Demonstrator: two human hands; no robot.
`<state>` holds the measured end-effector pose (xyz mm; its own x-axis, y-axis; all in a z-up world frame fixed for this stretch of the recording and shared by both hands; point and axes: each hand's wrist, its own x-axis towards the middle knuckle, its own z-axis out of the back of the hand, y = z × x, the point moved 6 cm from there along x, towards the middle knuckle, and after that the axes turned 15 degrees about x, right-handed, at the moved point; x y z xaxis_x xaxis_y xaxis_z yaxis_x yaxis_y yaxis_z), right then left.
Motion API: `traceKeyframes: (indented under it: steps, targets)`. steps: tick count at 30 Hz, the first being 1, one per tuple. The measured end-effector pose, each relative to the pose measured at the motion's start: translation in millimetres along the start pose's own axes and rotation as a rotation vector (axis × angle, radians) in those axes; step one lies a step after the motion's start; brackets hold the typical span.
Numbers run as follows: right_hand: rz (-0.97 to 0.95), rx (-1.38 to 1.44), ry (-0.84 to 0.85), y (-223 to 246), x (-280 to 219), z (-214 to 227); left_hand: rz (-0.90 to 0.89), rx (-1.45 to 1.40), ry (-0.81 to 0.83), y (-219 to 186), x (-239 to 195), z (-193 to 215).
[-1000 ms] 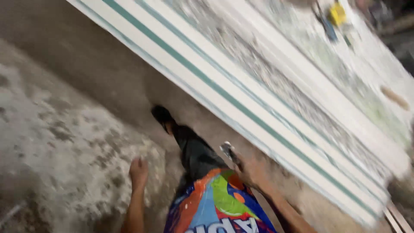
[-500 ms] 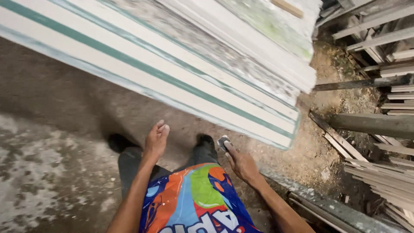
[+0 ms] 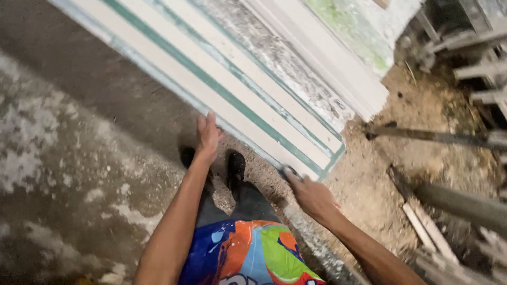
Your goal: Using a small metal scraper to remove excess plaster and residue from a decorative molding on a workbench.
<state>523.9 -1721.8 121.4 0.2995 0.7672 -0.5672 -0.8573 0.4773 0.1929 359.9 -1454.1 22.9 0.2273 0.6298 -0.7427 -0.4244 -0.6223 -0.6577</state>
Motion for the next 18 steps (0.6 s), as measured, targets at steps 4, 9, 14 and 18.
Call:
traceKeyframes:
  steps: [4,9,14,18]
  targets:
    - [0.248,-0.035,-0.15,67,72,25,0.002,-0.15,0.057,47,55,-11]
    - [0.355,-0.111,-0.134,48,9,26,-0.014,-0.275,0.099,36,29,-9]
    - [0.004,-0.084,0.159,41,10,23,-0.058,-0.339,0.105,26,5,-5]
    - [0.287,-0.108,0.069,150,126,57,-0.08,-0.41,0.097,41,14,-6]
